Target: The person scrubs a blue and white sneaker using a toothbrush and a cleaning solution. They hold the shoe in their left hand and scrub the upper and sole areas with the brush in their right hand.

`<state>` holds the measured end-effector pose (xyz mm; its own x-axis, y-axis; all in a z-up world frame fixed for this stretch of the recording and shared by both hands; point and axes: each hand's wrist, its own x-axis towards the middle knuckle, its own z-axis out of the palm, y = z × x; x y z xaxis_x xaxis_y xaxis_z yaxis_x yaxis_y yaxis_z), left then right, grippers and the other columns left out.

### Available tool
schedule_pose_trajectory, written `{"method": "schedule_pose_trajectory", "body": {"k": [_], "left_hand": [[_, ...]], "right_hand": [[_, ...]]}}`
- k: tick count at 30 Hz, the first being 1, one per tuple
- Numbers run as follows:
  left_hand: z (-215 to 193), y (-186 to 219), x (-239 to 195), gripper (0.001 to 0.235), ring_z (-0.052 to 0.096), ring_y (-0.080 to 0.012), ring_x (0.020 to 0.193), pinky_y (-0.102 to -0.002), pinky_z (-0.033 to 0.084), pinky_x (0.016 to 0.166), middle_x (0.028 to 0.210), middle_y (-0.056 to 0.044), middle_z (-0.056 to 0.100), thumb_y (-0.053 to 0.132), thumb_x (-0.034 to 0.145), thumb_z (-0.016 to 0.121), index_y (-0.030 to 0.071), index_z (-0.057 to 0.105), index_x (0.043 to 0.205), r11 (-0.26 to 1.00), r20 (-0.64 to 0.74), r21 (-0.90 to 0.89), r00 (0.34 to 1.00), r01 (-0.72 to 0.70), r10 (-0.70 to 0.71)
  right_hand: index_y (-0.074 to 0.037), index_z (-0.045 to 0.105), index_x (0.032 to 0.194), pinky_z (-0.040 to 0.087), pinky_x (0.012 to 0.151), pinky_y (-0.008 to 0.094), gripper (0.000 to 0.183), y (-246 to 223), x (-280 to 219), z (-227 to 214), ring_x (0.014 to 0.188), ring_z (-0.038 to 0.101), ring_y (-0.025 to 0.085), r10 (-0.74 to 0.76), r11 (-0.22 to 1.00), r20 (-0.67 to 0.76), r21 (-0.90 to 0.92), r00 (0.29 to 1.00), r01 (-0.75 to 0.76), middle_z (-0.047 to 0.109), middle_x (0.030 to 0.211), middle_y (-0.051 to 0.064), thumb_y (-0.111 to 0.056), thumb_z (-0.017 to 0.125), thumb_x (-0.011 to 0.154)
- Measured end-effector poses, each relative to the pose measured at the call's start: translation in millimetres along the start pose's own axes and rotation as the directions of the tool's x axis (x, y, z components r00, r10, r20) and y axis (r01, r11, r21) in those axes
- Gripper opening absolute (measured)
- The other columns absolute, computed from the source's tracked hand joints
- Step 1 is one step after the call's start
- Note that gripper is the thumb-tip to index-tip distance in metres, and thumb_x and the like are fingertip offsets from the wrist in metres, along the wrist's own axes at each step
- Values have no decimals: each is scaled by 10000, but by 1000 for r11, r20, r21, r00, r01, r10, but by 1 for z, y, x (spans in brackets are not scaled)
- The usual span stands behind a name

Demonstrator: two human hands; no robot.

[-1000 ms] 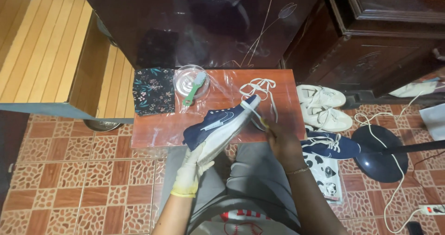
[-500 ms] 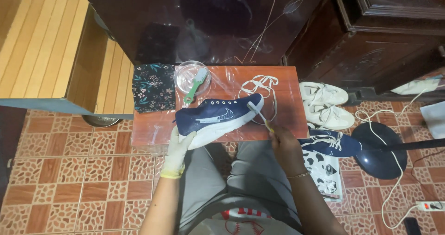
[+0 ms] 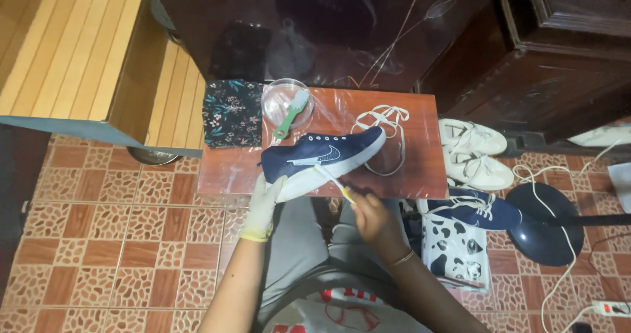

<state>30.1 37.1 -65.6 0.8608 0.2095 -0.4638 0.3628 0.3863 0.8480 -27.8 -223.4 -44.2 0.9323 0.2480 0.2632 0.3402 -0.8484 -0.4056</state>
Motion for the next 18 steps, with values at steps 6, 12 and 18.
{"method": "schedule_pose_trajectory", "body": {"k": [6, 12, 18], "left_hand": [[-5, -6, 2, 646, 666, -222, 1160, -370, 537, 1058, 1275, -162, 652, 181, 872, 826, 86, 535, 1442, 999, 10, -19, 1000, -29, 29], [-11, -26, 19, 569, 686, -174, 1095, -350, 566, 1015, 1202, -122, 695, 170, 858, 848, 112, 596, 1365, 998, -1, -55, 999, -34, 34], [-14, -22, 15, 548, 684, -137, 1057, -320, 578, 989, 1175, -77, 690, 168, 865, 841, 126, 597, 1354, 998, -1, -57, 1000, -27, 27]], "right_hand": [[-318, 696, 1292, 600, 648, 282, 319, -26, -24, 26, 736, 733, 223, -129, 991, 84, 36, 988, 126, 649, 886, -23, -281, 557, 1008], [-288, 703, 1280, 588, 657, 434, 315, -38, 15, -15, 800, 732, 349, -83, 996, 26, 31, 996, 82, 671, 914, 101, -289, 577, 990], [-344, 730, 1199, 595, 618, 346, 261, -50, 1, 9, 705, 730, 260, -178, 983, 14, -41, 984, 179, 660, 852, 15, -304, 617, 968]]}}
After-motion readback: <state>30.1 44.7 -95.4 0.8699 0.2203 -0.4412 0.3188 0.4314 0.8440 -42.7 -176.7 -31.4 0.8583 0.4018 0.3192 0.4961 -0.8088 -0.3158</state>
